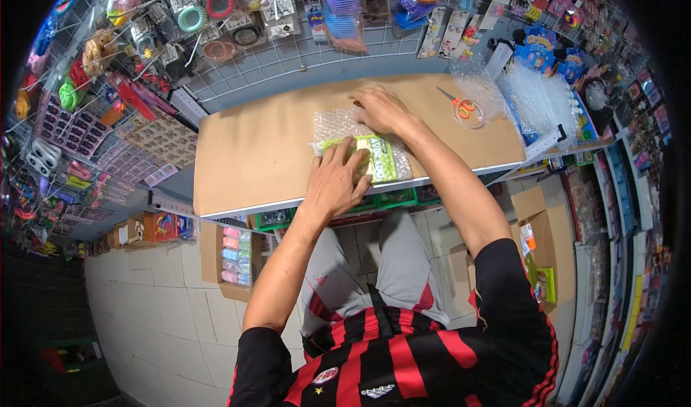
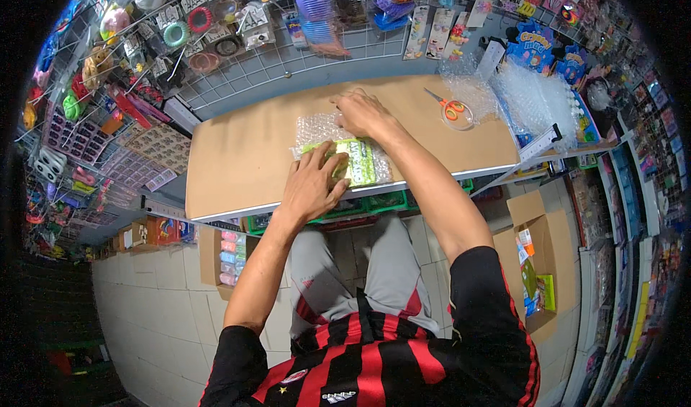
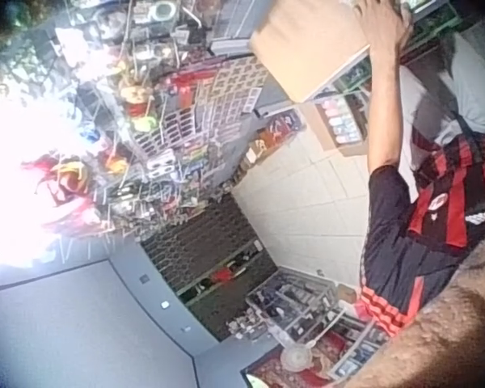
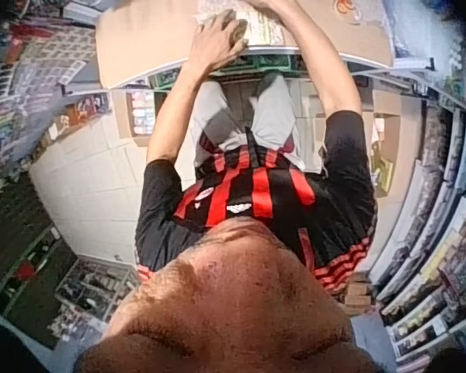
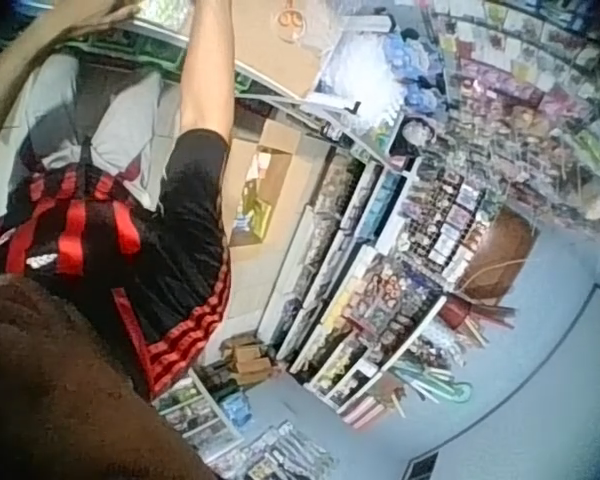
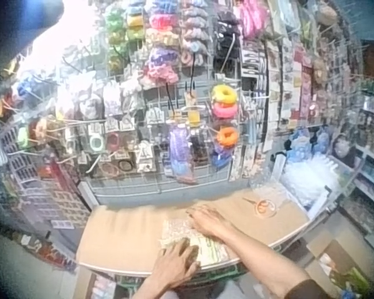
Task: The recorder takes products from a box and wraps them in bubble wrap for shipping.
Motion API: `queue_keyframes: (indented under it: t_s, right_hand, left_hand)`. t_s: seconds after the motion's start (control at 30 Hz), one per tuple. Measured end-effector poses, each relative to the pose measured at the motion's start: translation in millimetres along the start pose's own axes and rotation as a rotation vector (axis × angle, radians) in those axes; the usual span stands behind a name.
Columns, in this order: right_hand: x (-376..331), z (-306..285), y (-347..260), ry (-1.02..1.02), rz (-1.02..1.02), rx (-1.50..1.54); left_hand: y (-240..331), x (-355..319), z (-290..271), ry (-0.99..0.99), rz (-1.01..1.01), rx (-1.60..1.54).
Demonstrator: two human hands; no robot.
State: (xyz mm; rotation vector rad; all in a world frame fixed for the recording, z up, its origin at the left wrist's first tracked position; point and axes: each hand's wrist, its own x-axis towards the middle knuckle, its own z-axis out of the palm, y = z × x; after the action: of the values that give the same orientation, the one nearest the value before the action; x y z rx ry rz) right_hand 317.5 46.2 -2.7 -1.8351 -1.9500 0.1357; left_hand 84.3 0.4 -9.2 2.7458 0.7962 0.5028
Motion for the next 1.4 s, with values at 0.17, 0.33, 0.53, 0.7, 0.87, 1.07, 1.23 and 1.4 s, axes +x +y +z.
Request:
queue_keyframes:
  t_s: [0.17, 0.33, 0.53, 0.7, 0.87, 1.07, 1.23, 1.4]
  right_hand:
    - [12.0, 1.1, -6.7, -0.104, 0.06, -0.062]
    - [8.2, -1.3, -12.4, -0.107, 0.02, -0.083]
    - [3.8, -25.4, -35.9, -0.147, 0.007, 0.041]
    - [-20.6, -26.6, -43.3, 0.004, -0.066, 0.052]
    - [-56.3, -26.5, -65.3, -0.043, -0.083, -0.037]
    - [-106.3, -2.9, -75.3, 0.076, -0.135, -0.216]
    - [-119.7, 7.2, -84.4, 0.133, -0.115, -0.21]
    - [-122.3, -1.8, -74.8, 0.063, -0.134, -0.322]
  left_hand:
    - [-3.9, -0.2, -1.6, -0.051, -0.032, 0.042]
    - [-6.5, 2.1, -2.7, -0.071, -0.028, 0.021]
    - [-11.1, 1.6, -5.0, -0.092, -0.042, 0.017]
    - [-8.7, -2.8, -3.8, -0.009, -0.039, -0.059]
    - [-5.1, -8.1, 0.8, 0.103, -0.01, -0.046]
    - [-14.5, -19.6, 15.7, 0.257, 0.01, -0.095]
    - [-8.7, -23.6, 9.2, 0.52, 0.056, 0.013]
    - [-26.9, -20.6, -3.7, 0.362, 0.115, 0.169]
